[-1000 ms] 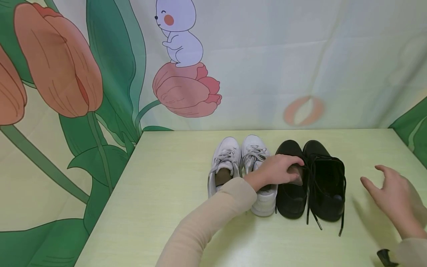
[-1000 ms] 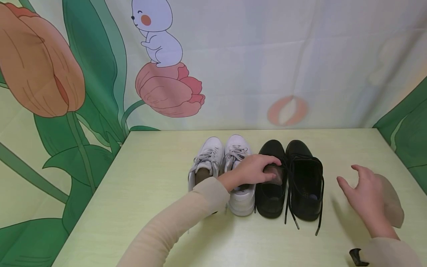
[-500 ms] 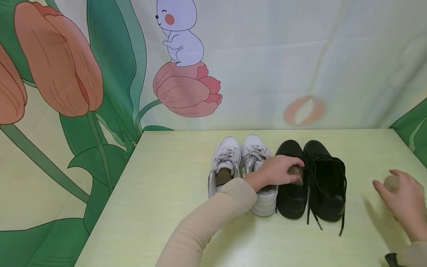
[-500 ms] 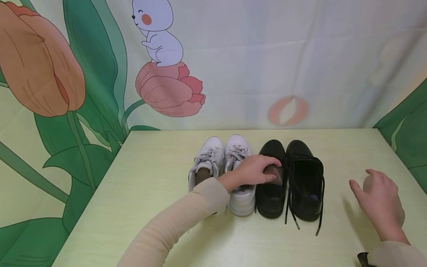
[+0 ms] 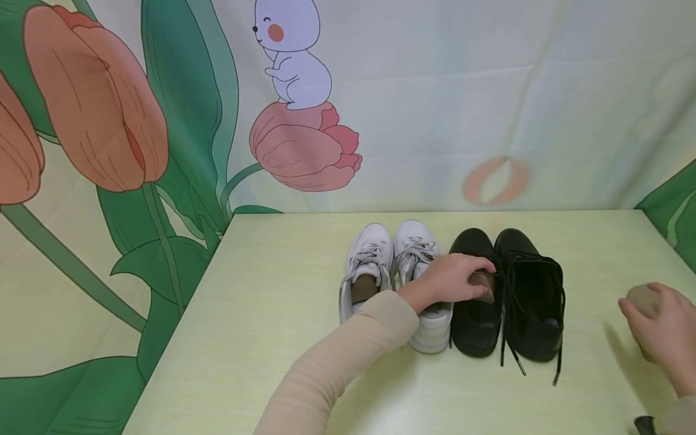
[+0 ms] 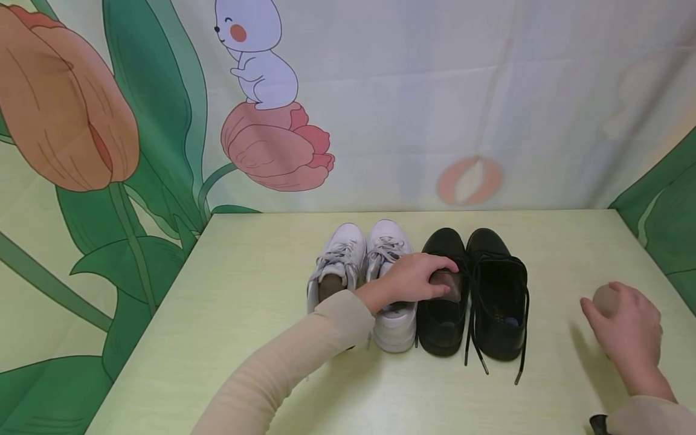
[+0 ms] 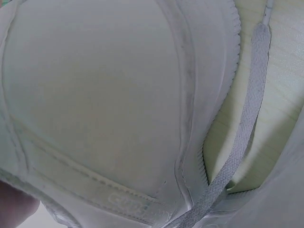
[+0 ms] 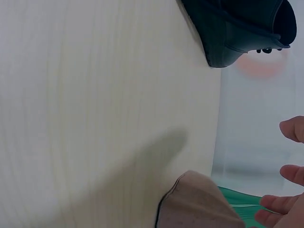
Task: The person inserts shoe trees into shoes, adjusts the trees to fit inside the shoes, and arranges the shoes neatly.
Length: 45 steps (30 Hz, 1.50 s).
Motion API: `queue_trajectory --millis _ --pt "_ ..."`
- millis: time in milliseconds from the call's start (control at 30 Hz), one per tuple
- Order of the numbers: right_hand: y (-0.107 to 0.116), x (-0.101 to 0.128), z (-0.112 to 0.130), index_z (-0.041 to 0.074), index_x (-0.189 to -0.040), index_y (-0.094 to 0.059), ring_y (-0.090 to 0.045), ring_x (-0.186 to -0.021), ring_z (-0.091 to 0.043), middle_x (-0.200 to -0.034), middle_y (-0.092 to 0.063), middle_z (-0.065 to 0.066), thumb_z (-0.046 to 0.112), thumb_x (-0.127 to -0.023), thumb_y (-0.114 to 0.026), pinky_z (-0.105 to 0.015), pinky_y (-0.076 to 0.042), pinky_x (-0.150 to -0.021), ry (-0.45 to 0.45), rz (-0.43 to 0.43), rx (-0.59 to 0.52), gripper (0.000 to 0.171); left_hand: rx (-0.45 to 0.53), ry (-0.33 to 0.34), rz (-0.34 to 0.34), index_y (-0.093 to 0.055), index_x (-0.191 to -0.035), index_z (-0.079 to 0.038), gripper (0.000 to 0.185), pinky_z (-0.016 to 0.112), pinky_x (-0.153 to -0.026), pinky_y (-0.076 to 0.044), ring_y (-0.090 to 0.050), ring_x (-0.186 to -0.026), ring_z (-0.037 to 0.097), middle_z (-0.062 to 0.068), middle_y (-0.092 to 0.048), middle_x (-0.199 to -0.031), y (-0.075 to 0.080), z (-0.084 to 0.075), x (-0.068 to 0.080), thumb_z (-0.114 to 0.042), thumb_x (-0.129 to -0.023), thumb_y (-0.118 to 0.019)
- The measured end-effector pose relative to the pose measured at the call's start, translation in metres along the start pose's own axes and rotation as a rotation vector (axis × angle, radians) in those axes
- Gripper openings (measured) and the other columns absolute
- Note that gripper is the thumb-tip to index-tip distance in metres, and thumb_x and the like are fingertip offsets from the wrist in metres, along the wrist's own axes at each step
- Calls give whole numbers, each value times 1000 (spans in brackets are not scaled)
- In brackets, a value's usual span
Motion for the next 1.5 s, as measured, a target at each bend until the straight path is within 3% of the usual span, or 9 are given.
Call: queue_trajectory --millis 333,667,933,1267,1500 --pt "1 6 -15 -16 -131 -18 -17 -121 -54 -129 -19 -42 23 -89 -45 -61 -17 -96 2 2 -118 63 -13 -13 -7 -50 -122 -27 36 18 -73 -42 -54 -98 5 -10 -58 -115 0 -1 1 -31 -86 -53" --pt "-2 6 -27 -15 -132 -18 -17 -121 -54 -129 -19 -42 25 -88 -48 -60 -16 -97 23 5 -117 67 -9 -15 -14 -51 -122 -27 36 18 -68 -42 -54 -96 6 -10 -59 -113 1 -1 1 -31 -86 -53" --pt "-11 0 -46 -11 -134 -15 -20 -118 -54 -127 -22 -41 34 -87 -50 -61 -19 -95 -8 22 -85 74 0 -8 -10 -51 -121 -27 36 18 -67 -41 -54 -96 6 -9 -58 -114 2 -2 2 -30 -86 -53" --pt "-9 3 -46 -14 -128 -24 -27 -106 -55 -117 -27 -42 32 -83 -58 -62 -25 -86 52 119 24 73 21 -5 -11 -51 -121 -27 35 17 -66 -40 -54 -93 6 -9 -58 -115 3 -2 1 -30 -86 -53" --pt "-17 1 -62 -10 -132 -20 -19 -115 -56 -126 -19 -41 39 -82 -58 -64 -20 -89 22 186 55 79 26 -4 -13 -51 -121 -27 35 18 -69 -41 -54 -95 6 -9 -58 -115 2 -1 1 -30 -86 -53"
Point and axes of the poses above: each hand's wrist, its own x-axis away from the middle knuckle, its own y-axis out of the back of the hand, z = x × y, the point moved 6 cm from there along -x, towards the middle knuckle
